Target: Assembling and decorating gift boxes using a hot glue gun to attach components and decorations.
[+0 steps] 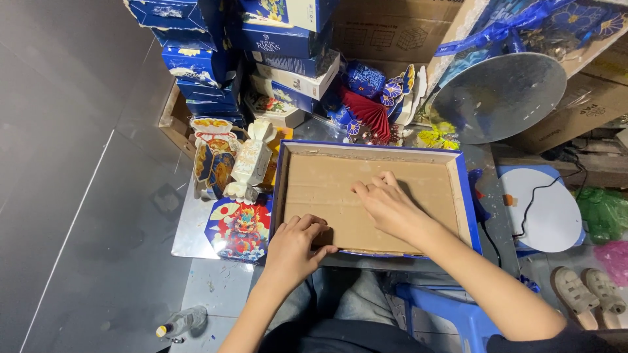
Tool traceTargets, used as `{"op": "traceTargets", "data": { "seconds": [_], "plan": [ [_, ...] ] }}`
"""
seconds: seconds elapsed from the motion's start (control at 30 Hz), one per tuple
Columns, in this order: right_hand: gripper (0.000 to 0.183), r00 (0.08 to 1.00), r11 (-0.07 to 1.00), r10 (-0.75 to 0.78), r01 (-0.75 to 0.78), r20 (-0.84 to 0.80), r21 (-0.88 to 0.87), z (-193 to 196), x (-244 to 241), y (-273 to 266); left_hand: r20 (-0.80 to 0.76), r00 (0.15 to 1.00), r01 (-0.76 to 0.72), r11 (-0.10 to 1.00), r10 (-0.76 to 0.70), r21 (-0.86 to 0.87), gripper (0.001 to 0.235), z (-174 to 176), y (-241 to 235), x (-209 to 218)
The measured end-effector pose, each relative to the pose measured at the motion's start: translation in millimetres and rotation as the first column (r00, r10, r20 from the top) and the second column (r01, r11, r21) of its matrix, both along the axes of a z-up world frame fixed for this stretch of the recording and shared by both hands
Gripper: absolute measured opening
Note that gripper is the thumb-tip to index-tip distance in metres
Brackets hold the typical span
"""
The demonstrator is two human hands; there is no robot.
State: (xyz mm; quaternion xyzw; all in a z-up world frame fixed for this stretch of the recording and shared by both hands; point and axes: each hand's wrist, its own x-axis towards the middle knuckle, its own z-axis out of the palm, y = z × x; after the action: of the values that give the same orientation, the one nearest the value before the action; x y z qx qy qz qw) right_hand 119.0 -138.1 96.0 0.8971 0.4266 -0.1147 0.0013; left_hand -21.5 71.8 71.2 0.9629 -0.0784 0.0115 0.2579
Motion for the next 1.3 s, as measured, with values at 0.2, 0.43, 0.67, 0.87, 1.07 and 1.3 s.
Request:
{"op": "traceTargets", "data": {
  "seconds": [0.2,0.43,0.67,0.87,1.07,1.3],
  "plan": [
    [0.053,0.962,0.958,-0.164,0.208,-0.22,0.195,31,-4,-14,-0.17,0.984,0.068,0.994,-0.053,0.083,0.044,9,-21,40],
    [0.043,0.824,0.633,-0.407,0.566,-0.394,0.528,32,-19,-79,0.075,0.97,0.2,0.93,-0.233,0.309,0.027,-35,-55,120],
    [0.042,0.825,0.578,-0.421,0.565,-0.378,0.589,14,-48,-120,0.254,0.874,0.243,0.827,-0.413,0.507,0.012,-75,-71,150],
    [0.031,0.841,0.526,-0.409,0.535,-0.355,0.661,1,-59,-120,0.336,0.875,0.11,0.819,-0.348,0.563,0.006,-141,-105,176],
    [0.026,0.855,0.474,-0.416,0.496,-0.311,0.727,-5,-62,-109,0.126,0.918,0.218,0.743,-0.376,0.633,0.014,-98,-110,160],
    [0.023,0.88,0.435,-0.403,0.427,-0.252,0.793,-7,-67,-107,0.128,0.915,0.229,0.754,-0.382,0.616,0.023,-125,-100,162]
  ]
}}
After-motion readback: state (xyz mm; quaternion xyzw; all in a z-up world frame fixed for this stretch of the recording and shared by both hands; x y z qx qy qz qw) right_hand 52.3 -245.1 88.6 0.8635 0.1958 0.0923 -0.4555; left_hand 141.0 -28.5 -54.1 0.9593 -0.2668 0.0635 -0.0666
